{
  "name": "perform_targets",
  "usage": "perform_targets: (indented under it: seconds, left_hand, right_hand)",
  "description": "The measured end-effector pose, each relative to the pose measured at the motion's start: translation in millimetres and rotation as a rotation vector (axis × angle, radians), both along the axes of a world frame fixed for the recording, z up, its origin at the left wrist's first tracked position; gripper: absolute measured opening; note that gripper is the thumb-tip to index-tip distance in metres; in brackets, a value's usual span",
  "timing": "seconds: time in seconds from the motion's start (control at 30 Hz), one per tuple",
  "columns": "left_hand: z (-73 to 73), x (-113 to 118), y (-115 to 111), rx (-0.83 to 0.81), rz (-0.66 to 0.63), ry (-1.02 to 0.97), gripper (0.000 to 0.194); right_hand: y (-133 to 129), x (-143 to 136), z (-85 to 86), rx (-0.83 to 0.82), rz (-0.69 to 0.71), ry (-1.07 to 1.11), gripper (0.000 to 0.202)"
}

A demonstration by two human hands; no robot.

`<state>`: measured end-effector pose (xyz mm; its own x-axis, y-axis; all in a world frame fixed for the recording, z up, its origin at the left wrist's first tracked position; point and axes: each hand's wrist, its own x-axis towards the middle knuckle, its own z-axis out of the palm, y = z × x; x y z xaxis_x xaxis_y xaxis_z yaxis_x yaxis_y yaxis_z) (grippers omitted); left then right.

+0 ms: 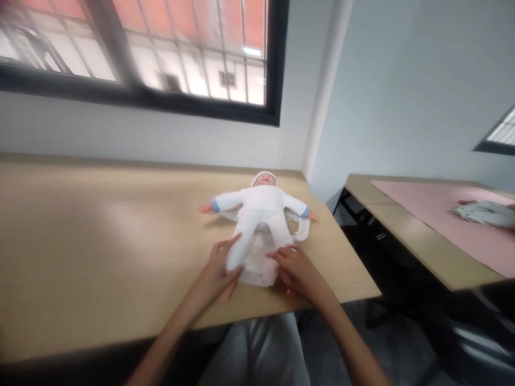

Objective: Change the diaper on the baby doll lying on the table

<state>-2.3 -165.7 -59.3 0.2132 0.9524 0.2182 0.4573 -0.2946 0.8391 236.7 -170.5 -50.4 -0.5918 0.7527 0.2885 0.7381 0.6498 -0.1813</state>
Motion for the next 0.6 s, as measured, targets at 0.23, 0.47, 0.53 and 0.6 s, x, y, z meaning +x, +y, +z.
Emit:
perform_targets:
  seconds: [0.23, 0.47, 0.53, 0.6]
  left_hand:
    - [15.5, -20.9, 5.7, -0.067, -0.148, -0.015, 0.058]
    - [12.0, -26.4, 9.5, -0.026, -0.150, -0.046, 0.057]
    - [9.2, -26.6, 11.0, 0.021, -0.111, -0.009, 0.057]
    - [6.5, -28.2, 13.0, 0.054, -0.072, 0.061, 0.055]
  right_hand:
    - [2.0, 18.1, 1.5, -0.040, -0.118, -0.058, 0.057]
    - [-1.4, 3.6, -12.7, 0.021, -0.232, -0.050, 0.036]
    - [-1.9, -0.6, -17.8, 0.049, -0.263, -0.018, 0.031]
    - [-1.5, -2.3, -21.4, 0.073, -0.291, 0.053, 0.032]
